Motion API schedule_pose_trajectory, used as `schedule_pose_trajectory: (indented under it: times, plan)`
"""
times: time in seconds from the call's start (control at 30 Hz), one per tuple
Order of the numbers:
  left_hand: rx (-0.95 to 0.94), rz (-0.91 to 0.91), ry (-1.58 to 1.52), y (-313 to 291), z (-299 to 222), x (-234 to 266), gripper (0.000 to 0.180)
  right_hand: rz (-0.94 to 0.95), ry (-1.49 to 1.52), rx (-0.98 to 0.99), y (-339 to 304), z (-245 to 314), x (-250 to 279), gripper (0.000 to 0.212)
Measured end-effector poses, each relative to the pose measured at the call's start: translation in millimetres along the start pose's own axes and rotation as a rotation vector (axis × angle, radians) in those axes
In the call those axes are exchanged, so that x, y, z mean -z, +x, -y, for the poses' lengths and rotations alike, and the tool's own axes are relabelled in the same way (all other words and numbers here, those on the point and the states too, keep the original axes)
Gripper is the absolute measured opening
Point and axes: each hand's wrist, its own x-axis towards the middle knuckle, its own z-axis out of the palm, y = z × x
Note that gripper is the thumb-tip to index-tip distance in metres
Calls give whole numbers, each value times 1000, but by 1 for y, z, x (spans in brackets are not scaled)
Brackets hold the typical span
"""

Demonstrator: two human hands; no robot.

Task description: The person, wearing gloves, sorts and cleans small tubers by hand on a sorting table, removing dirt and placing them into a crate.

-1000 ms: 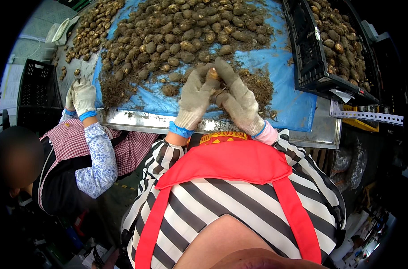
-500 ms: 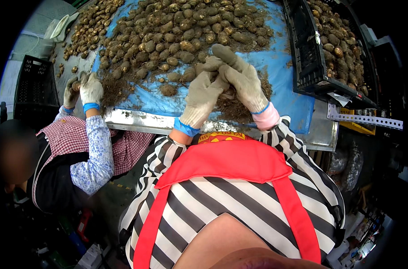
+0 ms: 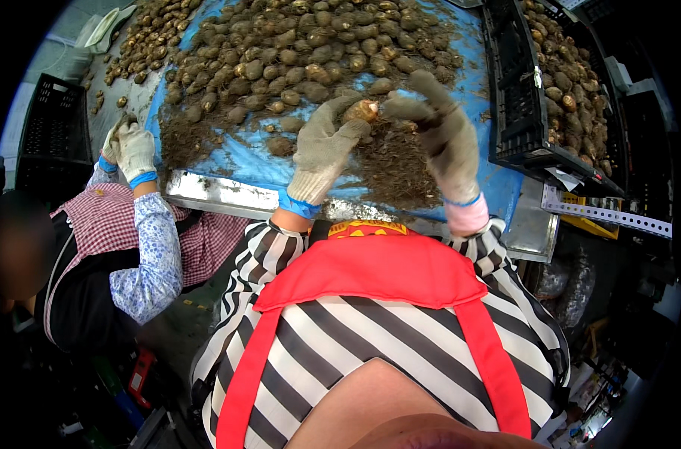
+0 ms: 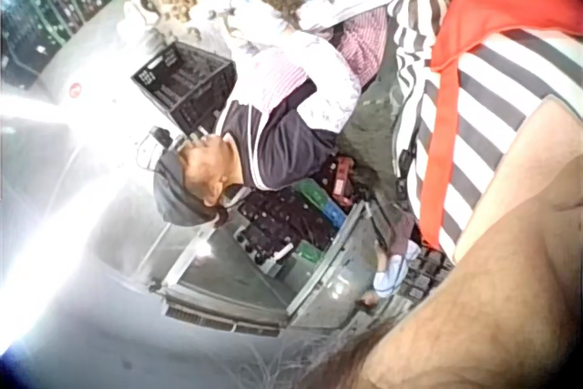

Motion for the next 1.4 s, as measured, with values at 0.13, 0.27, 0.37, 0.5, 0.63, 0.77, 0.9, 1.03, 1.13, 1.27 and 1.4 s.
schedule_pose_trajectory:
  times: [0.13,0.27,0.37,0.5,0.63,0.77,0.9,1.03,1.13,1.27,1.4]
  plan:
    - [-18,-67,264,-4,-11,2,48,-38,0,-434,-9,15,-50,59]
    - [-365,-58,311,-13,23,-8,50,-116,14,-406,-7,1,-53,57]
    - [-161,16,402,-22,0,-11,49,-172,-209,-422,-4,-45,-13,52]
    - [-300,47,100,-21,-4,-7,49,-218,-222,-419,3,-41,16,64]
    - [-187,35,12,-15,2,1,54,-156,-49,-572,-6,-25,20,45]
    - [-212,27,-10,-12,12,2,57,-169,-40,-591,-12,-2,-14,35]
    - [35,-14,-280,-14,-6,-1,56,-322,-50,-556,-15,-3,-28,35]
    - [15,-1,-410,-10,7,3,53,-298,-92,-527,-9,3,-35,34]
    - [54,19,-283,-11,-1,3,52,-254,-215,-413,-8,0,-36,32]
    - [-27,38,-68,-12,-5,5,54,-118,-593,-303,-5,-3,-27,25]
    - [66,136,-207,-7,-3,12,52,-32,-925,-295,16,-3,-23,16]
